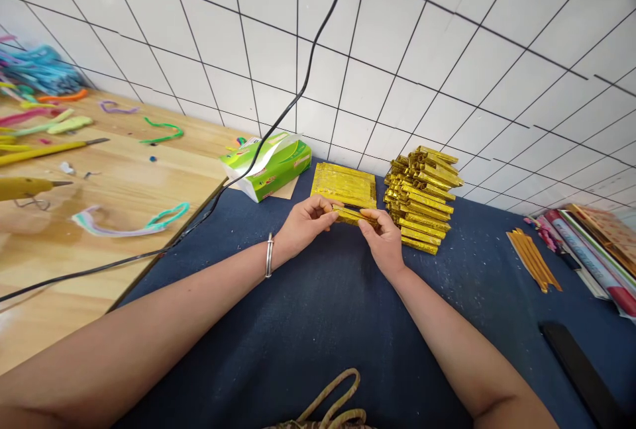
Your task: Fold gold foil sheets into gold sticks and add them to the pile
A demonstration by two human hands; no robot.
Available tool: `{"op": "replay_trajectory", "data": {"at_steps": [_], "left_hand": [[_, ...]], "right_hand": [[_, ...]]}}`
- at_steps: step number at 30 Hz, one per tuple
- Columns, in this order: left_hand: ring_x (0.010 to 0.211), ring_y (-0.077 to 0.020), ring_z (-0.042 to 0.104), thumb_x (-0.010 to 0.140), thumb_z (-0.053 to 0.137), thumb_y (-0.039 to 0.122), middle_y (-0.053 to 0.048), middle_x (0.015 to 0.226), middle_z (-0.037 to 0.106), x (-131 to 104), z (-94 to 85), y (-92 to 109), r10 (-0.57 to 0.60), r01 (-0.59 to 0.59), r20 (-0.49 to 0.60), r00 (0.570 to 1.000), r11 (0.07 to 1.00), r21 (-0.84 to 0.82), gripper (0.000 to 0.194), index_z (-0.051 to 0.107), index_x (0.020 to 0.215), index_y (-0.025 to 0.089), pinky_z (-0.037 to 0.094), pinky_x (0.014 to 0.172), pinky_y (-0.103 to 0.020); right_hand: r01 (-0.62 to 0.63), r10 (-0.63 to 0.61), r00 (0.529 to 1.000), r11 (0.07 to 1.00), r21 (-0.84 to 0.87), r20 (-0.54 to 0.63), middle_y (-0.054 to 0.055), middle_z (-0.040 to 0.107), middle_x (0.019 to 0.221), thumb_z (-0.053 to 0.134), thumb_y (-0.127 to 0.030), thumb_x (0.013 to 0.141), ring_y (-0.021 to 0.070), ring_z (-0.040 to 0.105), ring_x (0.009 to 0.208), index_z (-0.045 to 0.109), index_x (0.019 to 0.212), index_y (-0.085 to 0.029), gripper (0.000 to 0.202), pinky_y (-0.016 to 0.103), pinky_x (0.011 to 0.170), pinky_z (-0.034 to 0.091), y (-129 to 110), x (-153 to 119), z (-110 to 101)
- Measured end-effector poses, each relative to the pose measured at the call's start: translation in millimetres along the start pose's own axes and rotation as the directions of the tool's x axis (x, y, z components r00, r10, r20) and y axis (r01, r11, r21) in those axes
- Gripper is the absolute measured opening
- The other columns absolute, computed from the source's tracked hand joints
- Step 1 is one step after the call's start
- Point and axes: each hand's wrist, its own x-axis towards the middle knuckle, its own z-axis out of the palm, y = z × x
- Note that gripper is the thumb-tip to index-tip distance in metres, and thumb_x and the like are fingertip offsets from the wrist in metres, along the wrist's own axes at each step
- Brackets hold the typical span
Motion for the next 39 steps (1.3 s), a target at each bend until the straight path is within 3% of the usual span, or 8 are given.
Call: {"op": "replay_trajectory", "data": {"at_steps": [7, 13, 30, 39], "left_hand": [[0.087, -0.0136, 0.058, 0.079, 0.063, 0.029, -0.006, 0.099, 0.063, -0.3, 0.8, -1.9, 0.027, -0.028, 0.039, 0.999, 0.999, 0.025, 0.02, 0.053, 0.07, 0.015, 0.046, 0.077, -0.027], [0.074, -0.0119, 0.058, 0.079, 0.064, 0.034, -0.005, 0.088, 0.063, -3.2, 2.8, -1.2, -0.028, 0.029, 0.054, 0.998, 0.999, -0.015, 0.021, 0.055, 0.076, 0.015, 0.045, 0.06, -0.022], [0.071, -0.0108, 0.059, 0.079, 0.063, 0.033, -0.004, 0.082, 0.064, -4.1, 4.1, -3.3, -0.12, 0.119, 0.042, 0.992, 0.993, 0.023, 0.021, 0.054, 0.074, 0.015, 0.045, 0.057, -0.021], [0.053, -0.0071, 0.053, 0.078, 0.063, 0.028, 0.002, 0.063, 0.059, -3.7, 6.8, 0.2, -0.207, 0.207, -0.009, 0.978, 0.978, -0.003, 0.019, 0.048, 0.075, 0.016, 0.04, 0.05, -0.019]], "right_hand": [[-0.01, 0.01, 1.0, 1.0, -0.013, -0.012, 0.004, 0.06, 0.095, 0.058, -0.032, 0.083, 0.0179, 0.057, 0.091, 0.063, 0.096, -0.024, 0.017, 0.033, 0.084, 0.046, 0.0, -1.1, 1.5], [0.035, -0.036, 0.999, 0.996, -0.088, -0.008, 0.004, 0.061, 0.097, 0.058, -0.03, 0.082, 0.0193, 0.056, 0.097, 0.064, 0.098, -0.024, 0.018, 0.036, 0.091, 0.043, -1.9, -0.8, 0.7], [0.068, -0.069, 0.998, 0.994, -0.083, -0.007, 0.003, 0.062, 0.092, 0.056, -0.03, 0.086, 0.0186, 0.056, 0.091, 0.066, 0.093, -0.027, 0.013, 0.036, 0.088, 0.044, -4.7, -1.2, 0.7], [0.112, -0.111, 0.994, 0.988, -0.108, 0.017, 0.003, 0.062, 0.091, 0.056, -0.03, 0.085, 0.0192, 0.056, 0.09, 0.067, 0.093, -0.028, 0.013, 0.038, 0.087, 0.045, -2.8, -2.0, 1.0]]}}
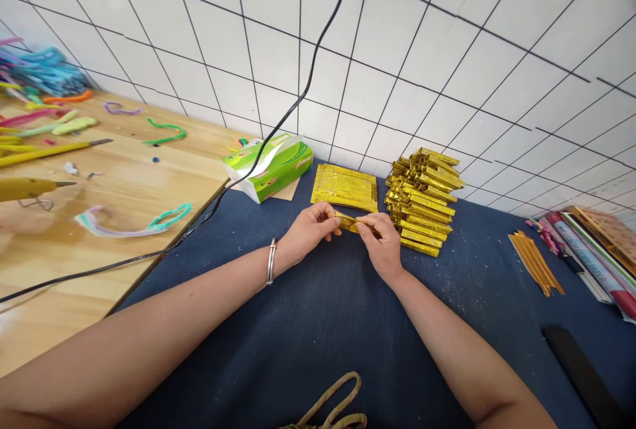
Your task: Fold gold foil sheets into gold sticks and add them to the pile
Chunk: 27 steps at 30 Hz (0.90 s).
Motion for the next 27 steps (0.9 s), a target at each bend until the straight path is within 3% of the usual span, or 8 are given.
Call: {"op": "replay_trajectory", "data": {"at_steps": [8, 13, 21, 27], "left_hand": [[0.058, -0.008, 0.057, 0.078, 0.06, 0.024, 0.002, 0.078, 0.057, -0.3, 0.0, -2.2, 0.009, -0.008, 0.003, 1.0, 0.997, -0.081, 0.029, 0.049, 0.105, 0.019, 0.045, 0.049, -0.019], [0.06, -0.0072, 0.055, 0.081, 0.057, 0.026, 0.001, 0.073, 0.057, -0.5, -1.2, -0.6, 0.013, -0.013, 0.03, 0.999, 1.0, -0.028, 0.018, 0.058, 0.096, 0.015, 0.046, 0.055, -0.019], [0.069, -0.0102, 0.06, 0.076, 0.067, 0.029, -0.002, 0.077, 0.062, 1.7, -6.1, -1.6, 0.019, -0.009, 0.128, 0.992, 0.997, -0.08, 0.029, 0.058, 0.099, 0.014, 0.049, 0.062, -0.023], [0.068, -0.0114, 0.062, 0.075, 0.069, 0.03, -0.002, 0.075, 0.063, 1.9, -4.5, -0.4, 0.008, 0.004, 0.112, 0.994, 0.995, -0.101, 0.03, 0.058, 0.097, 0.012, 0.051, 0.062, -0.024]], "right_hand": [[0.08, -0.079, 0.997, 0.996, -0.034, 0.027, 0.002, 0.062, 0.089, 0.056, -0.026, 0.086, 0.0181, 0.056, 0.088, 0.067, 0.093, -0.027, 0.013, 0.036, 0.085, 0.044, -1.4, 0.3, 0.7], [0.082, -0.082, 0.996, 0.997, 0.004, 0.041, 0.003, 0.062, 0.09, 0.056, -0.024, 0.086, 0.0165, 0.058, 0.087, 0.066, 0.093, -0.025, 0.013, 0.034, 0.083, 0.046, -0.2, 0.2, 1.3], [0.07, -0.07, 0.997, 0.997, 0.018, 0.04, 0.003, 0.062, 0.092, 0.055, -0.024, 0.087, 0.016, 0.058, 0.088, 0.066, 0.094, -0.025, 0.013, 0.033, 0.082, 0.047, 0.1, 1.1, -2.0], [0.067, -0.067, 0.997, 0.998, 0.017, 0.042, 0.003, 0.062, 0.091, 0.054, -0.025, 0.087, 0.0161, 0.058, 0.087, 0.065, 0.093, -0.025, 0.013, 0.033, 0.082, 0.048, -0.2, 0.3, -2.4]]}}
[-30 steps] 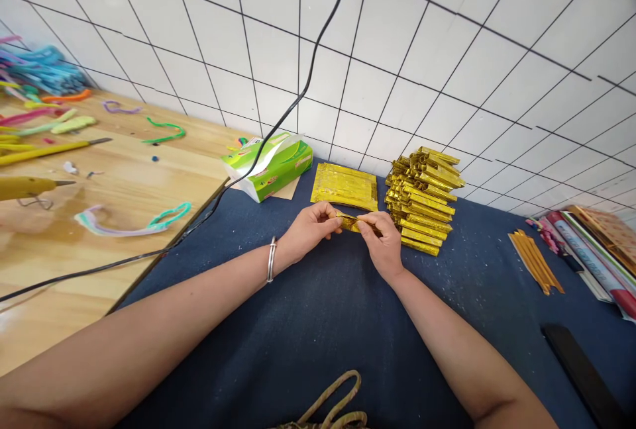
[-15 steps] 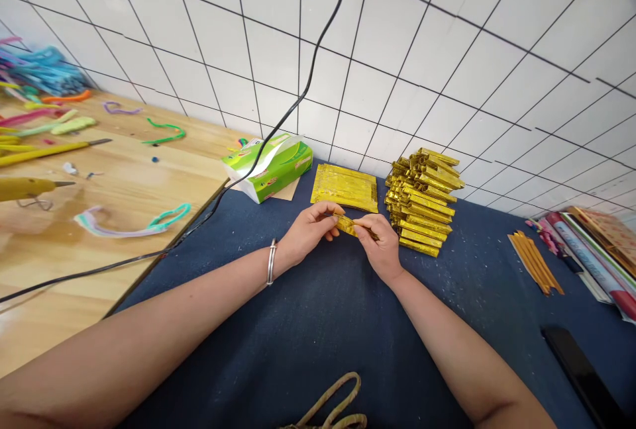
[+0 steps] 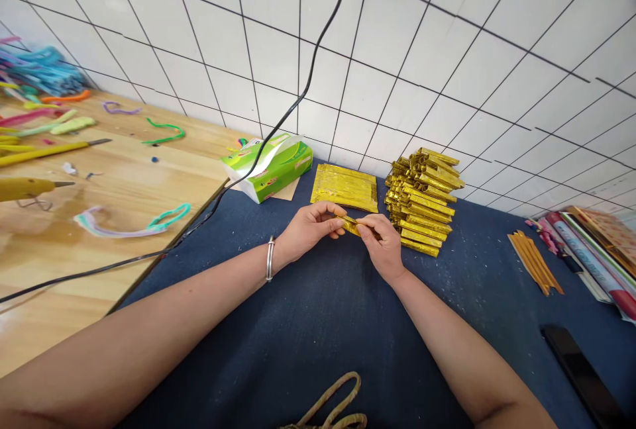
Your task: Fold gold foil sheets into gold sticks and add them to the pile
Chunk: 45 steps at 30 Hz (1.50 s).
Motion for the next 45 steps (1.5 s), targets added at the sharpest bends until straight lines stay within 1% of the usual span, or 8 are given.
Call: {"op": "replay_trajectory", "data": {"at_steps": [3, 7, 10, 22, 29, 32, 38, 45], "left_hand": [[0.066, -0.0108, 0.061, 0.075, 0.069, 0.031, -0.002, 0.075, 0.063, 0.4, -0.1, 0.6, 0.023, -0.024, -0.045, 0.999, 1.0, -0.009, 0.029, 0.059, 0.094, 0.012, 0.051, 0.061, -0.023], [0.064, -0.0091, 0.06, 0.076, 0.068, 0.032, -0.001, 0.075, 0.062, 2.7, -5.1, -1.6, 0.072, -0.078, -0.12, 0.99, 0.996, -0.043, 0.027, 0.059, 0.093, 0.013, 0.05, 0.06, -0.021], [0.063, -0.0087, 0.06, 0.078, 0.067, 0.032, 0.0, 0.071, 0.061, 5.7, -11.0, -4.3, 0.079, -0.088, -0.133, 0.988, 0.994, -0.062, 0.026, 0.058, 0.093, 0.014, 0.049, 0.06, -0.021], [0.061, -0.0086, 0.056, 0.079, 0.065, 0.032, 0.001, 0.067, 0.059, 9.7, -21.6, -4.9, 0.072, -0.072, -0.063, 0.995, 0.997, 0.001, 0.022, 0.057, 0.09, 0.015, 0.047, 0.061, -0.022], [0.072, -0.009, 0.055, 0.075, 0.068, 0.03, 0.0, 0.086, 0.06, 11.4, -24.4, -5.1, 0.084, -0.085, 0.02, 0.996, 0.994, 0.061, 0.028, 0.059, 0.098, 0.017, 0.045, 0.063, -0.021], [0.069, -0.0085, 0.054, 0.072, 0.071, 0.028, 0.0, 0.083, 0.06, 12.1, -24.2, -6.1, 0.09, -0.096, 0.059, 0.994, 0.989, 0.111, 0.03, 0.062, 0.098, 0.017, 0.045, 0.063, -0.021], [0.079, -0.0129, 0.059, 0.067, 0.075, 0.028, -0.003, 0.088, 0.064, 12.1, -23.2, -8.1, 0.122, -0.127, 0.041, 0.992, 0.973, 0.193, 0.032, 0.065, 0.094, 0.015, 0.048, 0.075, -0.028], [0.065, -0.01, 0.057, 0.067, 0.075, 0.029, -0.003, 0.08, 0.065, 10.9, -23.0, -6.8, 0.102, -0.1, -0.005, 0.995, 0.98, 0.174, 0.03, 0.067, 0.091, 0.013, 0.049, 0.065, -0.025]], "right_hand": [[0.007, -0.007, 1.0, 1.0, -0.006, 0.008, 0.003, 0.062, 0.094, 0.056, -0.026, 0.086, 0.0168, 0.058, 0.091, 0.064, 0.097, -0.025, 0.014, 0.034, 0.085, 0.047, -1.0, -0.1, -0.6], [0.016, -0.016, 1.0, 0.999, -0.042, -0.009, 0.004, 0.061, 0.102, 0.062, -0.028, 0.082, 0.0187, 0.056, 0.099, 0.06, 0.107, -0.025, 0.025, 0.036, 0.092, 0.044, -0.4, 0.0, -1.0], [-0.01, 0.008, 0.999, 0.998, -0.054, -0.033, 0.004, 0.06, 0.103, 0.06, -0.03, 0.083, 0.019, 0.056, 0.1, 0.059, 0.109, -0.025, 0.026, 0.036, 0.09, 0.045, 1.2, -0.1, -0.8], [-0.139, 0.143, 0.988, 0.988, 0.068, -0.064, 0.003, 0.06, 0.097, 0.061, -0.032, 0.082, 0.0168, 0.057, 0.09, 0.062, 0.103, -0.024, 0.022, 0.031, 0.081, 0.047, 6.9, -2.4, 1.0], [-0.216, 0.225, 0.973, 0.965, 0.146, -0.053, 0.003, 0.06, 0.095, 0.059, -0.033, 0.082, 0.0156, 0.057, 0.083, 0.06, 0.103, -0.023, 0.023, 0.029, 0.075, 0.047, 17.1, -4.4, 1.9], [-0.205, 0.211, 0.977, 0.968, 0.146, -0.028, 0.003, 0.06, 0.095, 0.059, -0.032, 0.083, 0.0156, 0.057, 0.084, 0.061, 0.103, -0.023, 0.023, 0.029, 0.075, 0.047, 16.0, -4.6, 2.7], [-0.195, 0.199, 0.98, 0.972, 0.13, -0.018, 0.003, 0.061, 0.094, 0.06, -0.034, 0.082, 0.0155, 0.057, 0.082, 0.062, 0.101, -0.023, 0.022, 0.029, 0.074, 0.048, 12.5, -4.8, 3.2], [-0.24, 0.246, 0.969, 0.949, 0.202, -0.001, 0.003, 0.061, 0.094, 0.061, -0.035, 0.081, 0.015, 0.058, 0.082, 0.062, 0.101, -0.022, 0.023, 0.028, 0.071, 0.049, 15.2, -5.2, 3.0]]}}
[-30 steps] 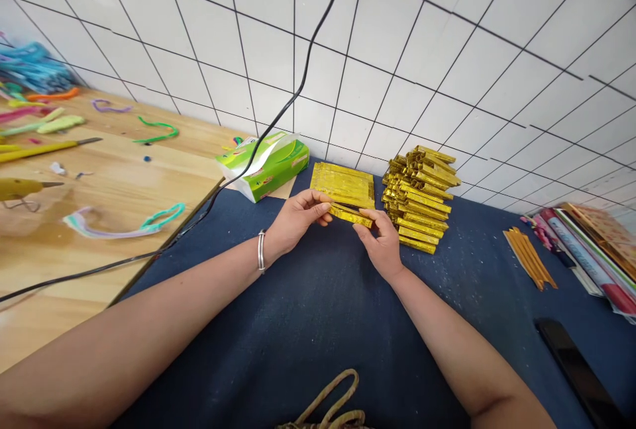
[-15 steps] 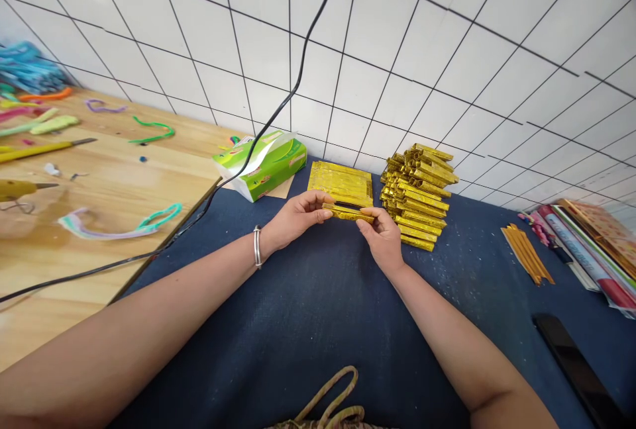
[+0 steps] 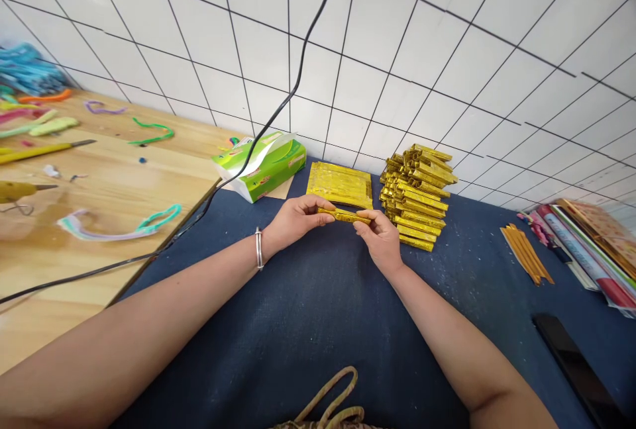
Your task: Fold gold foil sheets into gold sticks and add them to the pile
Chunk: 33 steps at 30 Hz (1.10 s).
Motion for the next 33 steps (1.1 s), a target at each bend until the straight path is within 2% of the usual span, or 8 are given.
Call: {"op": "replay_trajectory", "data": {"at_steps": [7, 12, 17, 25, 33], "left_hand": [[0.066, -0.0103, 0.056, 0.07, 0.072, 0.029, -0.003, 0.08, 0.064, 1.1, -2.0, -4.3, 0.037, -0.038, 0.019, 0.999, 0.999, 0.011, 0.027, 0.066, 0.092, 0.014, 0.048, 0.063, -0.024], [0.066, -0.0097, 0.055, 0.071, 0.071, 0.028, -0.002, 0.081, 0.063, 1.1, -0.4, 1.9, 0.07, -0.07, 0.019, 0.997, 0.997, 0.025, 0.022, 0.066, 0.088, 0.015, 0.046, 0.064, -0.024], [0.067, -0.0103, 0.055, 0.072, 0.07, 0.029, -0.004, 0.086, 0.064, 0.0, 0.8, 3.8, 0.072, -0.074, 0.037, 0.997, 0.997, 0.037, 0.023, 0.067, 0.089, 0.015, 0.047, 0.064, -0.024], [0.084, -0.0157, 0.06, 0.072, 0.071, 0.031, -0.005, 0.094, 0.065, -0.3, 0.2, -1.3, 0.075, -0.095, 0.128, 0.989, 0.983, 0.156, 0.026, 0.068, 0.094, 0.018, 0.05, 0.074, -0.027], [0.072, -0.0137, 0.061, 0.07, 0.072, 0.032, -0.005, 0.09, 0.066, -2.0, 2.3, -0.9, 0.027, -0.035, 0.085, 0.996, 0.995, 0.09, 0.026, 0.068, 0.09, 0.016, 0.051, 0.069, -0.027]], "right_hand": [[0.005, -0.005, 1.0, 1.0, 0.02, 0.008, 0.003, 0.061, 0.094, 0.061, -0.034, 0.081, 0.0155, 0.058, 0.084, 0.062, 0.099, -0.022, 0.021, 0.029, 0.072, 0.05, 0.0, 0.0, -0.5], [0.081, -0.08, 0.996, 0.996, -0.028, 0.035, 0.003, 0.06, 0.096, 0.061, -0.031, 0.081, 0.0162, 0.057, 0.088, 0.064, 0.096, -0.023, 0.017, 0.03, 0.076, 0.049, -3.4, 0.8, -0.1], [0.084, -0.083, 0.996, 0.995, -0.054, 0.031, 0.004, 0.06, 0.095, 0.059, -0.032, 0.083, 0.0168, 0.058, 0.089, 0.064, 0.095, -0.023, 0.015, 0.031, 0.077, 0.049, -4.8, 1.1, 0.0], [0.188, -0.171, 0.979, 0.969, -0.161, 0.113, 0.003, 0.061, 0.096, 0.061, -0.027, 0.082, 0.0167, 0.058, 0.091, 0.064, 0.099, -0.026, 0.018, 0.033, 0.083, 0.048, -12.6, 1.5, 0.4], [0.188, -0.176, 0.98, 0.971, -0.145, 0.093, 0.003, 0.062, 0.093, 0.06, -0.029, 0.083, 0.0169, 0.059, 0.089, 0.065, 0.096, -0.025, 0.014, 0.033, 0.082, 0.048, -15.6, 1.1, 0.3]]}}
